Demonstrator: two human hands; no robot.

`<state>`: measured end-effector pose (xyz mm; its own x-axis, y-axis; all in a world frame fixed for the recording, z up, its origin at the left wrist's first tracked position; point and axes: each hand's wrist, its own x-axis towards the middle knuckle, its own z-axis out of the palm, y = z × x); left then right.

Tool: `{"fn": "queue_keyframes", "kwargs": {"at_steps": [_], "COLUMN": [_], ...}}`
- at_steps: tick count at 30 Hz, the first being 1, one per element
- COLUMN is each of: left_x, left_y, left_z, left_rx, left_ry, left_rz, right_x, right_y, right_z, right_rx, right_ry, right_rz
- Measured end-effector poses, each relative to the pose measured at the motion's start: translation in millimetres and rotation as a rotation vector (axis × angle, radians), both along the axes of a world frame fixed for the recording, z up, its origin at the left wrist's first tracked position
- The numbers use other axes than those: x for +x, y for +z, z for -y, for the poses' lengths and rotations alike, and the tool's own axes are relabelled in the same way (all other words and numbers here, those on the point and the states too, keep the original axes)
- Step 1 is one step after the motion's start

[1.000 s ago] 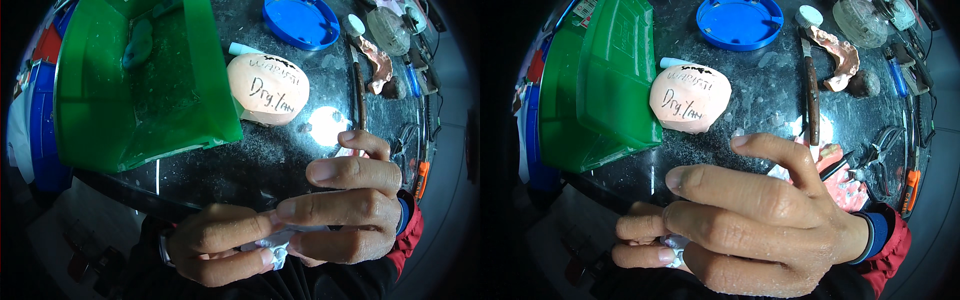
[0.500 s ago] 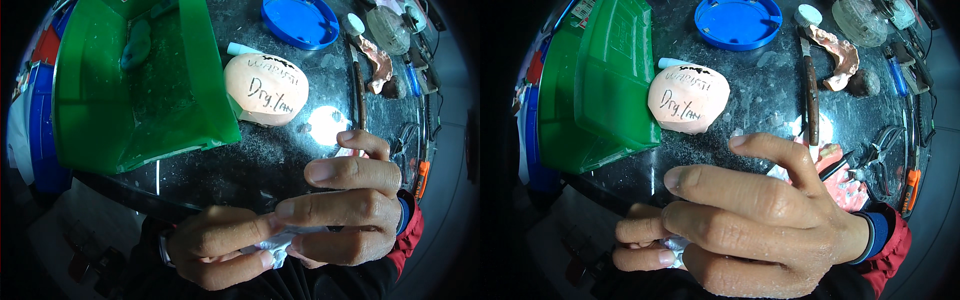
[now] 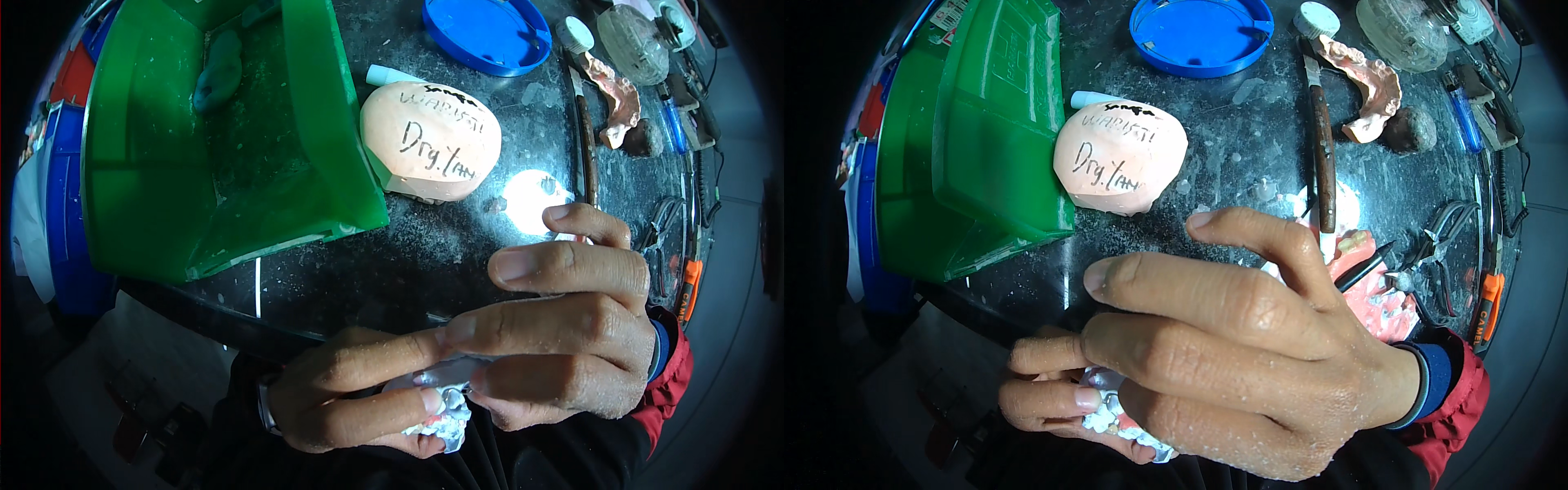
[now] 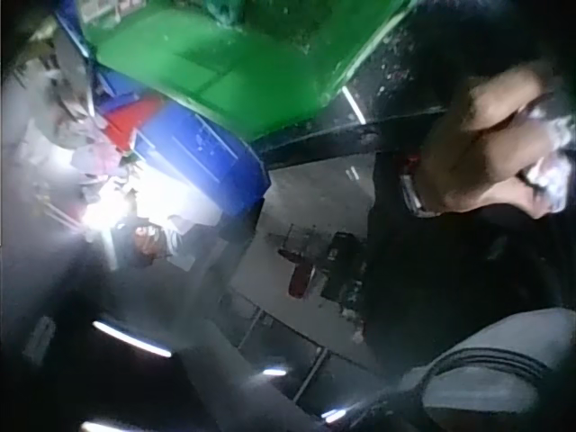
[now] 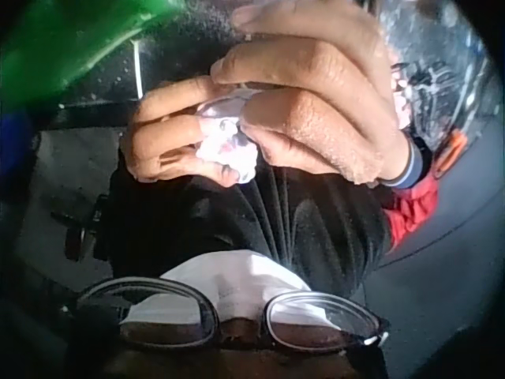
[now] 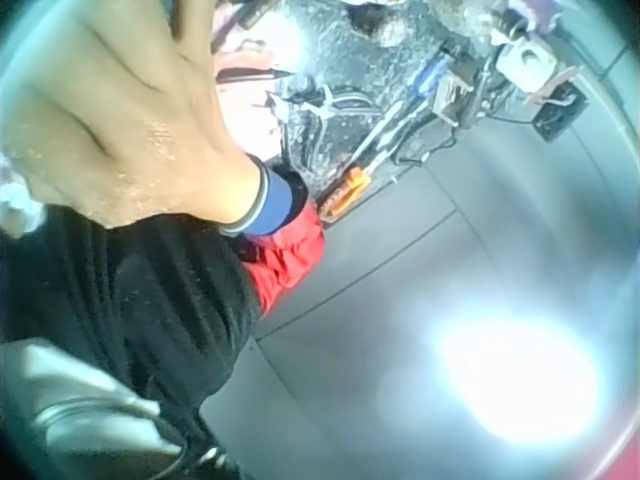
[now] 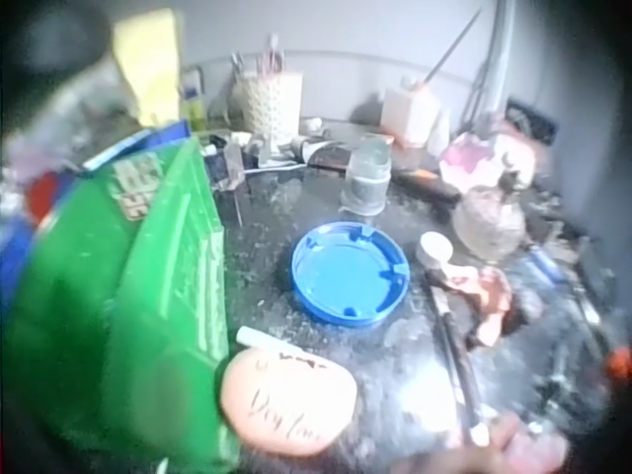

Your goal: The person cleans and finishes a dental prosthesis by hand using a cloth and small hand tools, wiping the surfaces of the model and the acrylic base.

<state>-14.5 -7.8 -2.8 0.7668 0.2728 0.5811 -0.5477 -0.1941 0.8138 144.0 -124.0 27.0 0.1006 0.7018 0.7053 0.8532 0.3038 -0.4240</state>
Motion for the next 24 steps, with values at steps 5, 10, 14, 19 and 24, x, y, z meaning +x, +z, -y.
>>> {"fn": "queue_keyframes", "kwargs": {"at_steps": [5, 10, 14, 19, 24], "left_x": [-1, 8, 4, -6, 2], "left_y": [7, 24, 35, 50, 57], "left_z": [-10, -20, -17, -8, -1], "left_rx": [-0.018, 0.167, 0.506, 0.416, 0.582], "left_ry": [-0.124, -0.097, 0.092, 0.288, 0.394], "left_rz": [-0.083, -0.219, -0.322, -0.378, -0.171], "right_x": [-9, 2, 4, -4, -7], "right_y": [23, 32, 31, 38, 53], "right_z": [1, 1, 2, 3, 14], "right_rx": [-0.135, -0.323, -0.324, -0.308, -0.31], "right_ry": [-0.102, -0.054, -0.049, -0.079, -0.125], "right_rz": [-0.074, -0.061, -0.017, 0.043, 0.144]}}
